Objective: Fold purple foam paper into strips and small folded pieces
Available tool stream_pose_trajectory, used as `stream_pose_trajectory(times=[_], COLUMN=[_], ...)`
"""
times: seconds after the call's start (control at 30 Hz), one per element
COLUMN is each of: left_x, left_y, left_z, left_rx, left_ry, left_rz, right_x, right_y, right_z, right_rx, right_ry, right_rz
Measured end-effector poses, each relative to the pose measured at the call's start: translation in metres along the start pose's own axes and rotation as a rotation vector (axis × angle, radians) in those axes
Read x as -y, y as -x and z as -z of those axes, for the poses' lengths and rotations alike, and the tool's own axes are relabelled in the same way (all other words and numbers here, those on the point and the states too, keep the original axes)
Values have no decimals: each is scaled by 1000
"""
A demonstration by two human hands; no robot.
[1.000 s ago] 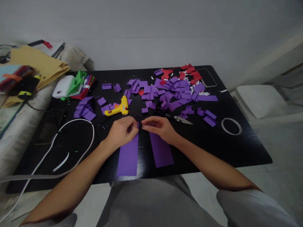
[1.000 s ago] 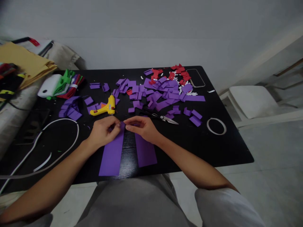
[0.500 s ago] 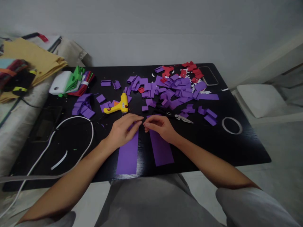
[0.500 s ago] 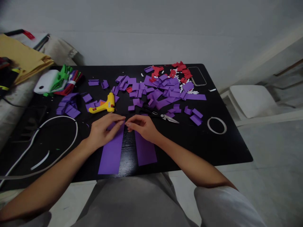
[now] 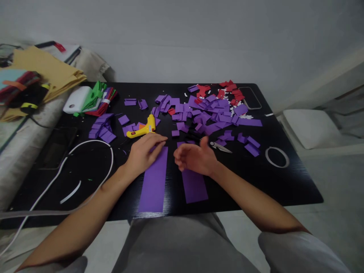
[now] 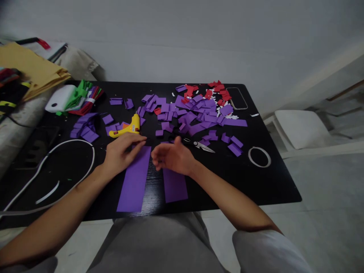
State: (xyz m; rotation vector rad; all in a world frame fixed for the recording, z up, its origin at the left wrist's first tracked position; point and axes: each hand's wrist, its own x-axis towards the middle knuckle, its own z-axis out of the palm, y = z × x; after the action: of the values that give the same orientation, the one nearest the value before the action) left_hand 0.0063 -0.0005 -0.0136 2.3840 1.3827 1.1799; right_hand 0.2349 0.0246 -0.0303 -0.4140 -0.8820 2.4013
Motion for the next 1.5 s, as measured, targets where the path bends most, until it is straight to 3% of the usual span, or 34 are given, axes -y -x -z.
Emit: stream_pose_trajectory(times=[0.1,0.17,0.43,0.63,0.93,1.13,1.27,1.33,1.5], left_x=[0,0,-5,-12,-15,-15,-10,-7,1], left_y=[0,1,1,3,2,2,2,1,-1], left_z=[-2,-3,-2,-1,-2,-4,-2,1,3], left_rx=[15,19,26,123,104,127,155,185,333], left_ry=[3,1,18,42,55,70,-5,-118,-381], left_rz=[-17,-24,-26,6,-94,-99,-70,-1,145], right_x=[1,-1,-4,-5,-5,-3,-2,-2,4], right_y=[3,5,3,3,1,1,2,1,0], right_z=[3,5,4,2,2,1,0,0,-2], right_rx=[351,458,532,603,663,607,571,456,12], right_ry=[-189,-216,-108,-100,-203,-167,-165,-161,-269], right_rz=[-117,-150,-358,-515,-449,-499,-436,-331,-95])
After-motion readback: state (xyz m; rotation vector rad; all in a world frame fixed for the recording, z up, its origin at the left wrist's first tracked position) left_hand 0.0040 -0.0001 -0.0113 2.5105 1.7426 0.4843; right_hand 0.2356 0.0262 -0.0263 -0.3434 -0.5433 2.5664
